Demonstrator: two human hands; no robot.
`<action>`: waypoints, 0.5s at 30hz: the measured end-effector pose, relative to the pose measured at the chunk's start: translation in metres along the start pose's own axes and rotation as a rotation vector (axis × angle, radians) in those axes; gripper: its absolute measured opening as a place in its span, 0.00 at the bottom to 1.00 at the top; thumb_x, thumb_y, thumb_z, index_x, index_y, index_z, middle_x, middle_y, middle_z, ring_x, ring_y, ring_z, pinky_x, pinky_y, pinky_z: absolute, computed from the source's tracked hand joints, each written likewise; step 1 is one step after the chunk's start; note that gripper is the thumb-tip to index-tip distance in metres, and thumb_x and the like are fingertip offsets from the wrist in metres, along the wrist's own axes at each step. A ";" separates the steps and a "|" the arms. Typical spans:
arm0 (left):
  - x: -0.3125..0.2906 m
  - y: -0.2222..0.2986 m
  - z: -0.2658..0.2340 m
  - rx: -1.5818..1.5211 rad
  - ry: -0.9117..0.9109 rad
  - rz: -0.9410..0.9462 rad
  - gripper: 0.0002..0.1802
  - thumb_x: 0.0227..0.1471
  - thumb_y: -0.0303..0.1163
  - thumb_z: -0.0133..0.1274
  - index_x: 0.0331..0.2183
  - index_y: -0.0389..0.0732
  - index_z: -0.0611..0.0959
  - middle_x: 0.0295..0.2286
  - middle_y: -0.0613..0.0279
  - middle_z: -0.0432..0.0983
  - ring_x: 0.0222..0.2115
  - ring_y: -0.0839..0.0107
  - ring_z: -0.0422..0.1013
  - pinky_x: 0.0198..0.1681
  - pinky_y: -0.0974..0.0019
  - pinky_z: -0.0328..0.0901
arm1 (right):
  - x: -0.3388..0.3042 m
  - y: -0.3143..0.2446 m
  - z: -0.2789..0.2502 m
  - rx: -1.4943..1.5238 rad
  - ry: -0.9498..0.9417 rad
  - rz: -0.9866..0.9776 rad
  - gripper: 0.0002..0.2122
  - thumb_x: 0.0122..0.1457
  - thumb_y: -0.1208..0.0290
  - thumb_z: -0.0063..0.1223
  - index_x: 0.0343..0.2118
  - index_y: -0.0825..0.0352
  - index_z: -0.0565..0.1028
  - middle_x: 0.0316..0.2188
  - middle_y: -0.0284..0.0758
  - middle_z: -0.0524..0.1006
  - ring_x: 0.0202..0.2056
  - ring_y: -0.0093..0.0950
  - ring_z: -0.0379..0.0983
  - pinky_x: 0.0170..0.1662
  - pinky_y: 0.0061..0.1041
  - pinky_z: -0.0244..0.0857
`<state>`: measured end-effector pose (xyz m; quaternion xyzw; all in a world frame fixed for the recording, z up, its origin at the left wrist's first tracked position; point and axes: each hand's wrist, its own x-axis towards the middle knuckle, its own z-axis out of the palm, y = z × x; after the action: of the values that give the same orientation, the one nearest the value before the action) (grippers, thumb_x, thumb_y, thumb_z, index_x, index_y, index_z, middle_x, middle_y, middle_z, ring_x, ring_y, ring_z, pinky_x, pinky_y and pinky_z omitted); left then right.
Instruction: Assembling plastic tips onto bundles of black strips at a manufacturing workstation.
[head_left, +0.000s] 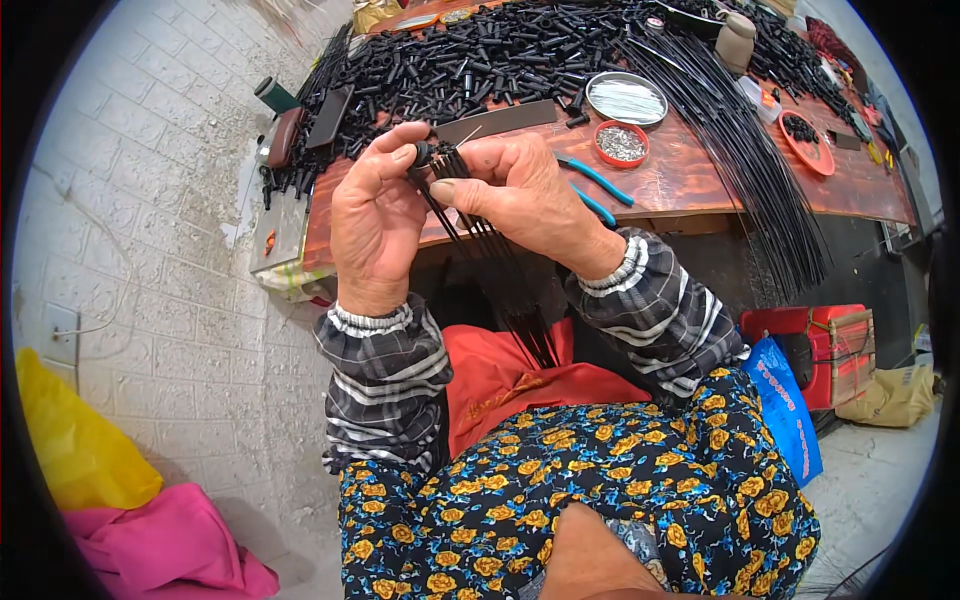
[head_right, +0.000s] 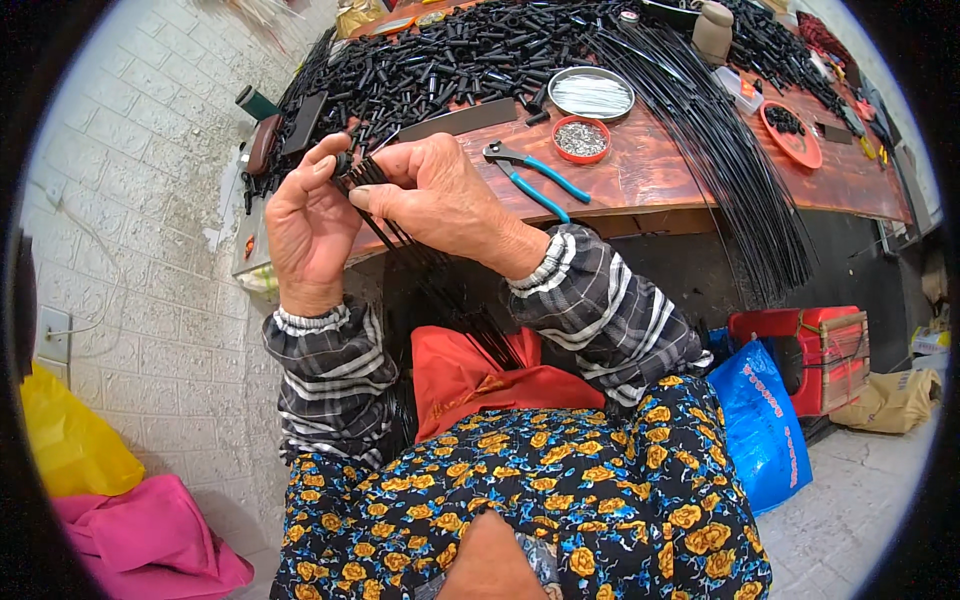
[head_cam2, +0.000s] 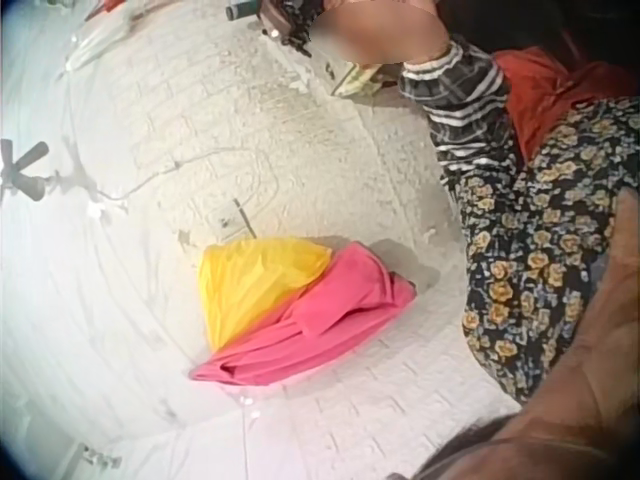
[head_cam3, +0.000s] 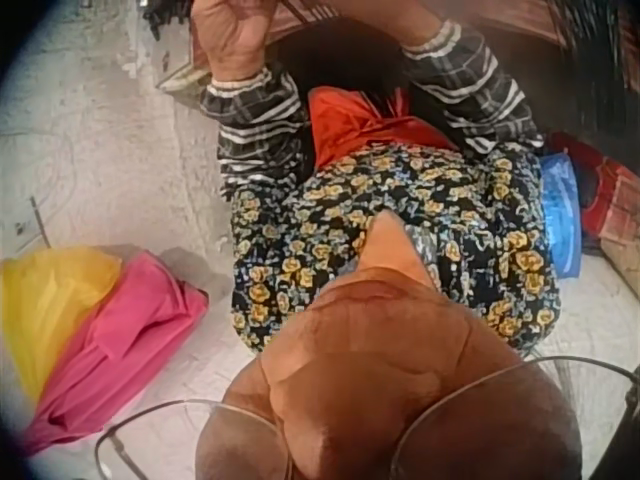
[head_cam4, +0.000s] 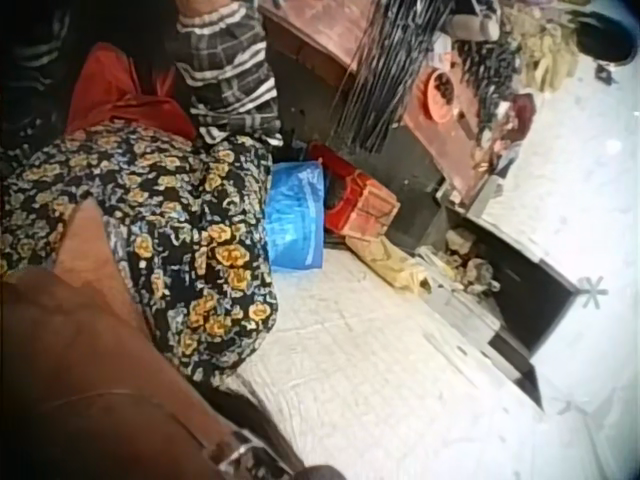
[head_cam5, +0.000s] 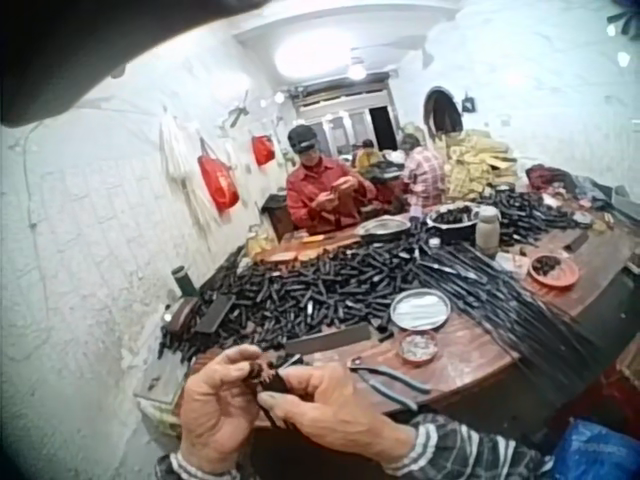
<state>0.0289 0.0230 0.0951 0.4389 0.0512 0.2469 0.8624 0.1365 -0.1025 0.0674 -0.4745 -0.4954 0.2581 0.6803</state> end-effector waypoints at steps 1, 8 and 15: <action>-0.001 0.000 0.000 0.015 -0.007 -0.002 0.12 0.51 0.23 0.49 0.40 0.33 0.77 0.33 0.62 0.75 0.34 0.74 0.71 0.41 0.68 0.65 | 0.000 0.002 -0.001 -0.001 0.003 0.001 0.06 0.55 0.74 0.55 0.29 0.72 0.78 0.19 0.22 0.71 0.23 0.09 0.63 0.23 0.14 0.57; -0.006 -0.007 0.013 0.102 0.098 0.011 0.11 0.54 0.29 0.51 0.40 0.37 0.78 0.32 0.67 0.75 0.33 0.77 0.69 0.40 0.71 0.63 | 0.002 0.006 0.000 -0.124 0.069 -0.038 0.06 0.55 0.73 0.55 0.28 0.72 0.77 0.19 0.23 0.72 0.23 0.10 0.63 0.23 0.15 0.58; -0.003 -0.010 0.004 0.106 0.158 -0.009 0.12 0.56 0.33 0.51 0.41 0.38 0.78 0.33 0.67 0.75 0.34 0.77 0.69 0.39 0.70 0.63 | 0.009 0.013 -0.002 -0.148 0.057 -0.032 0.07 0.55 0.73 0.55 0.26 0.73 0.76 0.19 0.23 0.72 0.23 0.10 0.62 0.23 0.15 0.56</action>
<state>0.0311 0.0139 0.0897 0.4630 0.1340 0.2739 0.8322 0.1432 -0.0906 0.0589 -0.5228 -0.5011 0.1961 0.6611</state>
